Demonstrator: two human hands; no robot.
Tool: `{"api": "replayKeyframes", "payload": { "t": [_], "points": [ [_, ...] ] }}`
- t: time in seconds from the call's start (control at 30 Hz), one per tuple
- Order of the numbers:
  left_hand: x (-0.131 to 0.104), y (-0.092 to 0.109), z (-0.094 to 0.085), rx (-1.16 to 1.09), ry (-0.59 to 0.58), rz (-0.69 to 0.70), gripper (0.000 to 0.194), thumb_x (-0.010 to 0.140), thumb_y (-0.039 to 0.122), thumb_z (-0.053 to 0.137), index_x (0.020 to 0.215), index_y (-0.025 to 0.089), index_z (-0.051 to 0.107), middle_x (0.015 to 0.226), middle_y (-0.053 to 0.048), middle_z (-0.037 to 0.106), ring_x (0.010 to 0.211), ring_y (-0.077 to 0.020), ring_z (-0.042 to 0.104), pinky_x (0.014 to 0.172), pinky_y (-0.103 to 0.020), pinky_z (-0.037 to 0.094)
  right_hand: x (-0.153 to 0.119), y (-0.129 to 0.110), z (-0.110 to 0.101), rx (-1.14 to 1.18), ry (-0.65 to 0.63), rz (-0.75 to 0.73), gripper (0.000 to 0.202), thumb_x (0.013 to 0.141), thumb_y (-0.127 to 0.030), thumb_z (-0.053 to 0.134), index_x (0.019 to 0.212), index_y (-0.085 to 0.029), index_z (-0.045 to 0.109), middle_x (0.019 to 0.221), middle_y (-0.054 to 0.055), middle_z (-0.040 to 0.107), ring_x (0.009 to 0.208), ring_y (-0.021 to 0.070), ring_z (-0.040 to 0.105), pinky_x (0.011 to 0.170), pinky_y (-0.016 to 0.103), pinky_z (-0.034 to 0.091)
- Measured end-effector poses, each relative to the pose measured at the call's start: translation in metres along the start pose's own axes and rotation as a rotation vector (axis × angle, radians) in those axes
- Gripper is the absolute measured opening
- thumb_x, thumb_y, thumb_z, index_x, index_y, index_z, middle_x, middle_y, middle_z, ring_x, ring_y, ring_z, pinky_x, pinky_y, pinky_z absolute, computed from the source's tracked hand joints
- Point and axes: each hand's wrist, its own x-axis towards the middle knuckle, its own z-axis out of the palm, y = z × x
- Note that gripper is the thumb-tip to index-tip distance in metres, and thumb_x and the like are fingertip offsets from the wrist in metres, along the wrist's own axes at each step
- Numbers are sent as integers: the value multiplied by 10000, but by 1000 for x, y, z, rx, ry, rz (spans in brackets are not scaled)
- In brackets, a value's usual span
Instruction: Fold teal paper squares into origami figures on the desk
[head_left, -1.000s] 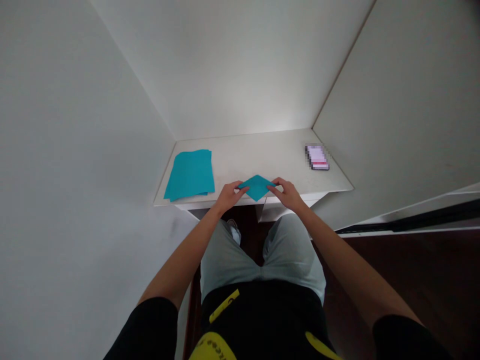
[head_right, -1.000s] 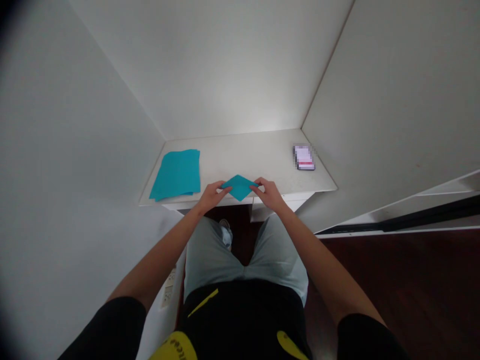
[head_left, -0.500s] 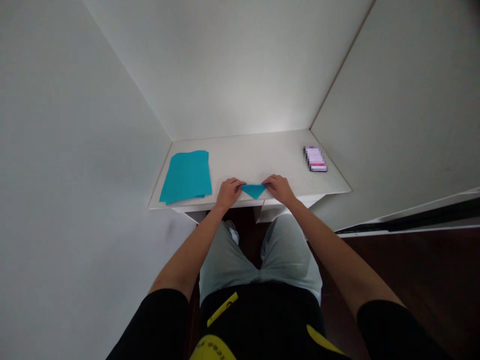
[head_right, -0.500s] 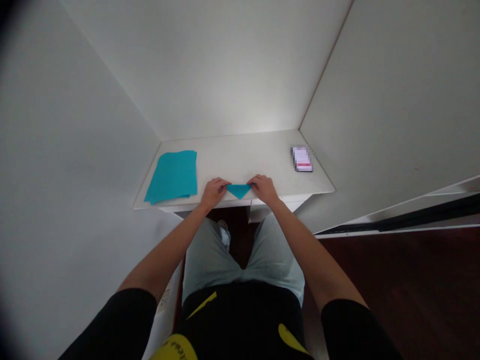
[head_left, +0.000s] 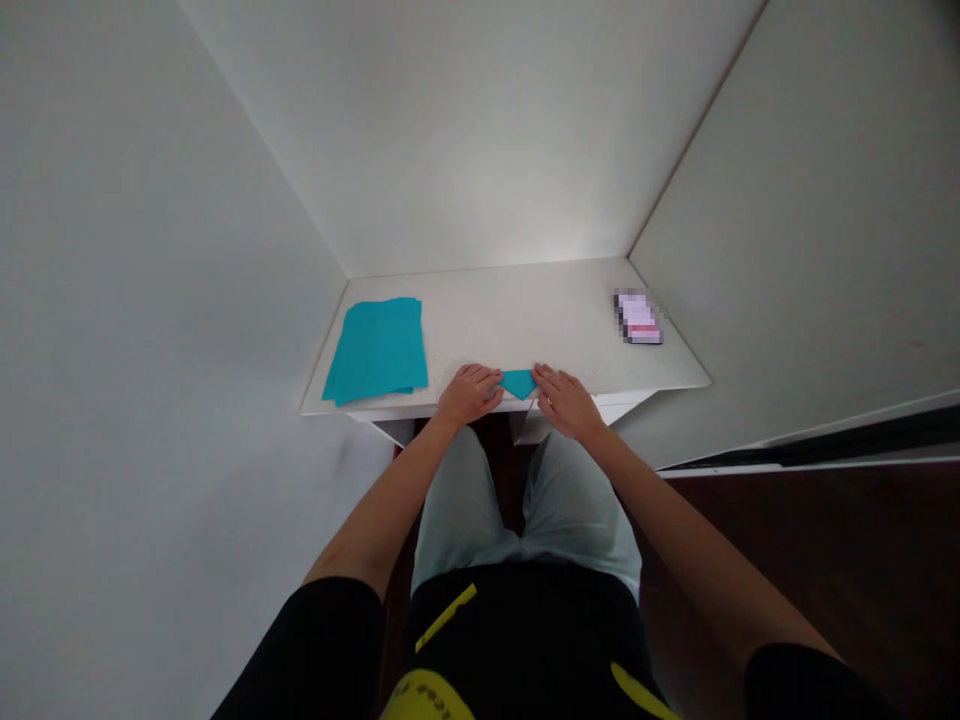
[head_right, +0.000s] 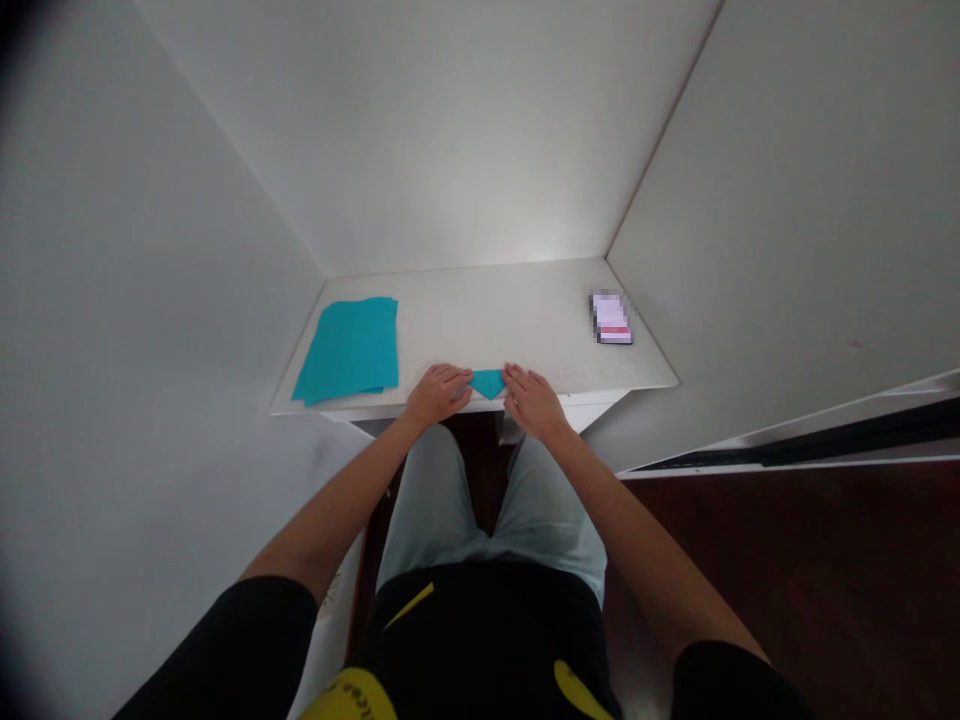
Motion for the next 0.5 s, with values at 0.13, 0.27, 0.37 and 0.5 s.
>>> {"api": "replayKeyframes", "payload": {
  "t": [0.13,0.27,0.37,0.5],
  "points": [
    [1,-3,3,0,30,22,283,1042,296,640,1282,228,774,1336,-101,786,1216,-259,719,1159,-483,504,9,-23,9,10,-2,21,572,1133,-378,381,1669,-204,486,1689,143,509,1575,308,488,1301,595,377],
    [1,-9,8,-12,86,76,260,1010,258,672,1237,214,790,1276,-106,811,1144,-261,755,1114,-489,544,20,-35,18,19,-51,29,639,1151,-489,336,1664,-136,482,1716,171,458,1606,328,439,1323,603,337],
    [1,-12,12,-13,122,86,261,993,238,674,1221,228,802,1270,-104,814,1125,-257,766,1094,-486,562,15,-28,19,13,-53,36,676,1152,-516,321,1681,-113,449,1729,180,430,1620,331,413,1339,600,303],
    [2,-13,13,-37,131,69,257,981,237,669,1193,235,814,1255,-104,819,1111,-258,768,1078,-486,569,1,-5,11,-6,-42,55,702,1148,-542,324,1696,-115,421,1733,188,416,1618,342,416,1342,623,281]
  ]
}}
